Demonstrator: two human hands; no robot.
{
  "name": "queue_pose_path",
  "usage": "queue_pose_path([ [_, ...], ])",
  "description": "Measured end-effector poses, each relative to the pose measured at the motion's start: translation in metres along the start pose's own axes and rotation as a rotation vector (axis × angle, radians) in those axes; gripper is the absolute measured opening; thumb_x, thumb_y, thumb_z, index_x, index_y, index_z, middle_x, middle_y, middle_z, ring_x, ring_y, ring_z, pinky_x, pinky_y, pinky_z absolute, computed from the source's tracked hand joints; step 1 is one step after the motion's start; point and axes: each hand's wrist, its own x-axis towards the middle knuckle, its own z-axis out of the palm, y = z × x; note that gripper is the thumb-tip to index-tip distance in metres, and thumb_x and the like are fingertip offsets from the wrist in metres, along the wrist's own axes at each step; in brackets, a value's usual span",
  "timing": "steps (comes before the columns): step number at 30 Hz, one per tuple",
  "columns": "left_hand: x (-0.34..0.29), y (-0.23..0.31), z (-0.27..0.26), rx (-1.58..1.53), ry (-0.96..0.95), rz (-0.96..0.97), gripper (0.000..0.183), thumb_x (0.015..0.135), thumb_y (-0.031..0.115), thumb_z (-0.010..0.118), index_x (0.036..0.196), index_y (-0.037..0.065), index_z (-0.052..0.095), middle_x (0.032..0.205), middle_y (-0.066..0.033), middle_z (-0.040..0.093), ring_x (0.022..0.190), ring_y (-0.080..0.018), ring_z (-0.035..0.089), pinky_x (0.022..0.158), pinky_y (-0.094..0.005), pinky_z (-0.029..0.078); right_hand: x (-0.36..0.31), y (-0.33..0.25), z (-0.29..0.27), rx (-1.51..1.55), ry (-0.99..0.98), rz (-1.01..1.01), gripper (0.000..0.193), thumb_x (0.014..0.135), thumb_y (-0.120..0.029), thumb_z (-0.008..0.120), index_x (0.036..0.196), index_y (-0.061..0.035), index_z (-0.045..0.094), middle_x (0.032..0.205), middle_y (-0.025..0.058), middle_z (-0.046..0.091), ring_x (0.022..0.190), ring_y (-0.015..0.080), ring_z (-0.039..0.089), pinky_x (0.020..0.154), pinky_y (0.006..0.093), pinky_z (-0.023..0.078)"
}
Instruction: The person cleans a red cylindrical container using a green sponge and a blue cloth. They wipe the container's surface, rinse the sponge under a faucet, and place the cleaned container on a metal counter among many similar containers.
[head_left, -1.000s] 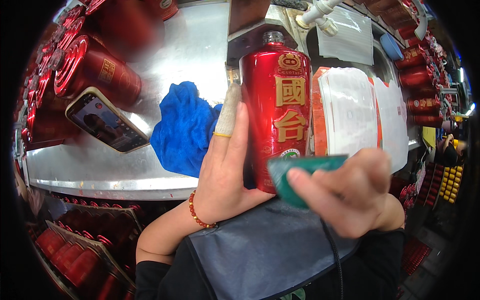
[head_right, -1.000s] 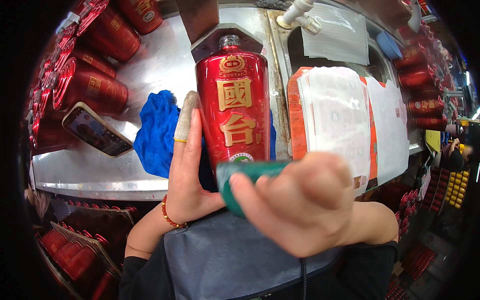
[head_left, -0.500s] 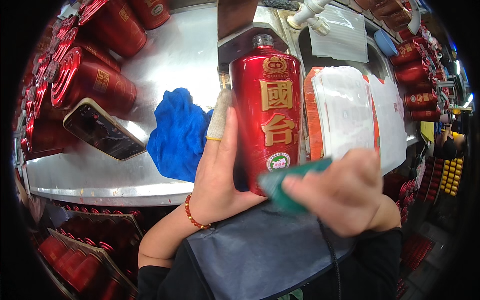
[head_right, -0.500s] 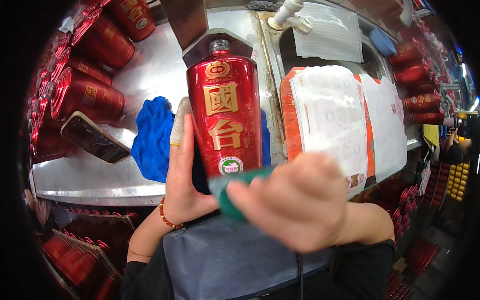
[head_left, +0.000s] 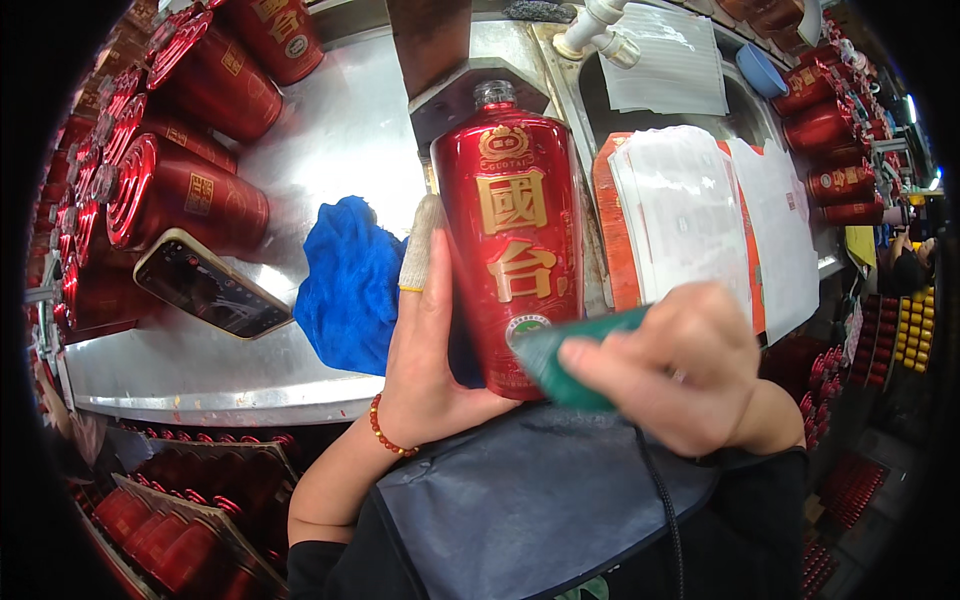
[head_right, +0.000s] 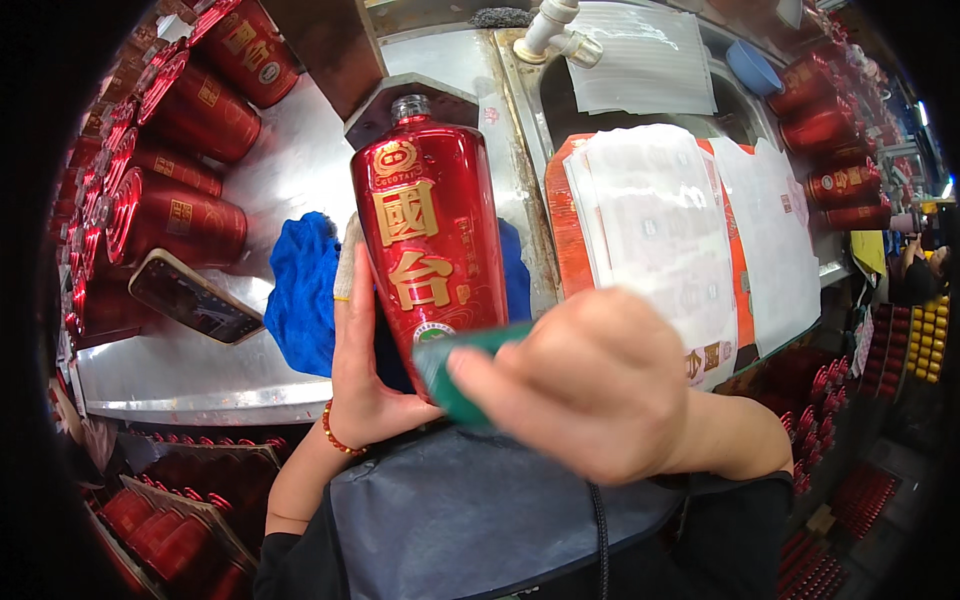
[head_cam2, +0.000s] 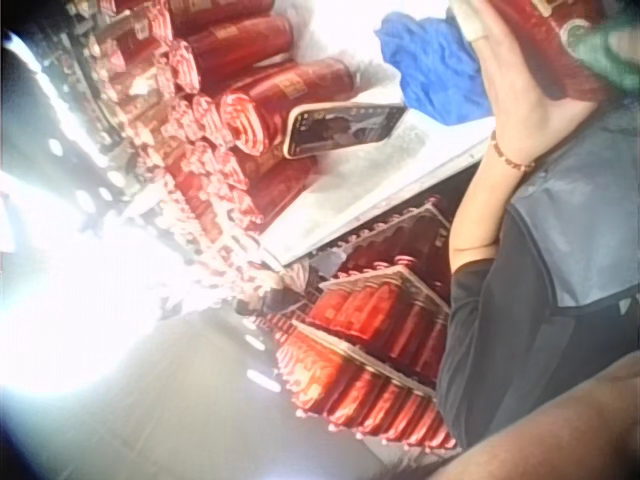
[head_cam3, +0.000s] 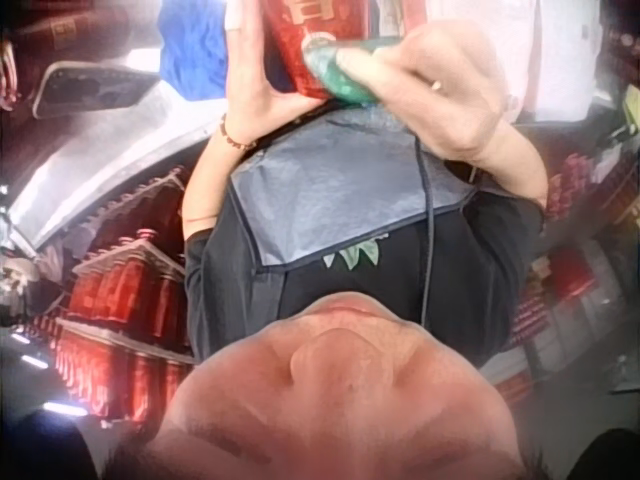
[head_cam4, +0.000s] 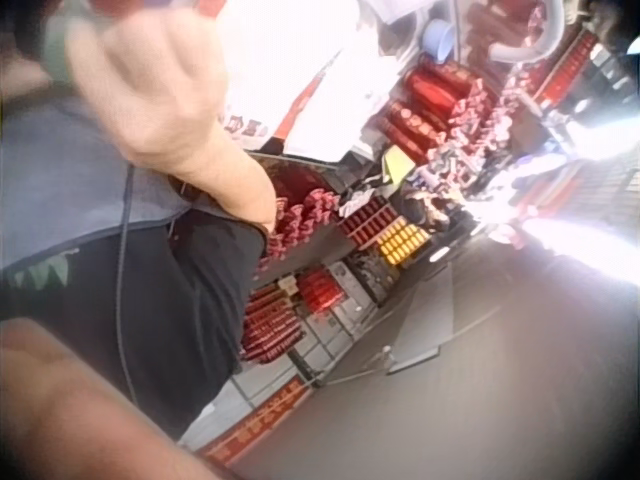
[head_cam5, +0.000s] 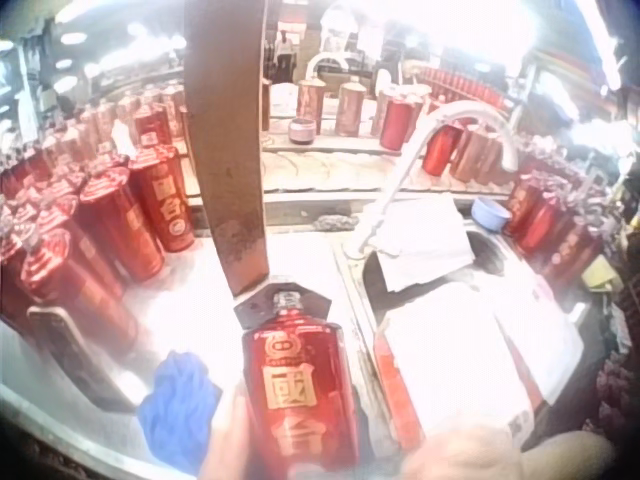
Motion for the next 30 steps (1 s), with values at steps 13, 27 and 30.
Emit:
queue_pose_path([
  [13,-0.003,-0.009,0.005,-0.121,0.002,-0.024,0.139,0.063,0.031,0.099,0.16,-0.009,0.009,0.158,-0.0296,0.032,0.146,-0.0438,0.037,0.117,-0.0471,0.035,0.001,0.011,0.002,0.089,0.029,-0.002,0.038,0.063,-0.017,0.071,0.1,-0.0089,0.077,0.086,-0.0014,0.056,0.074,0.0191,0.056,0.066,0.0328,0.048],
  [27,-0.007,-0.01,0.011,-0.19,0.024,-0.056,0.138,0.066,0.032,0.098,0.16,-0.008,0.006,0.161,-0.0317,0.025,0.149,-0.0454,0.033,0.119,-0.0484,0.031,0.008,0.015,-0.006,0.245,0.024,0.221,0.044,0.058,-0.007,0.08,0.102,-0.0084,0.079,0.08,0.0007,0.059,0.07,0.0196,0.055,0.057,0.0311,0.042],
  [30,-0.007,-0.008,0.013,-0.156,0.05,-0.047,0.137,0.065,0.032,0.098,0.16,-0.008,0.008,0.162,-0.0336,0.023,0.149,-0.0469,0.031,0.12,-0.0492,0.03,0.016,0.018,-0.001,0.066,0.034,0.088,0.041,0.059,-0.011,0.075,0.1,-0.0077,0.078,0.083,0.0006,0.058,0.07,0.0191,0.056,0.059,0.0307,0.045],
])
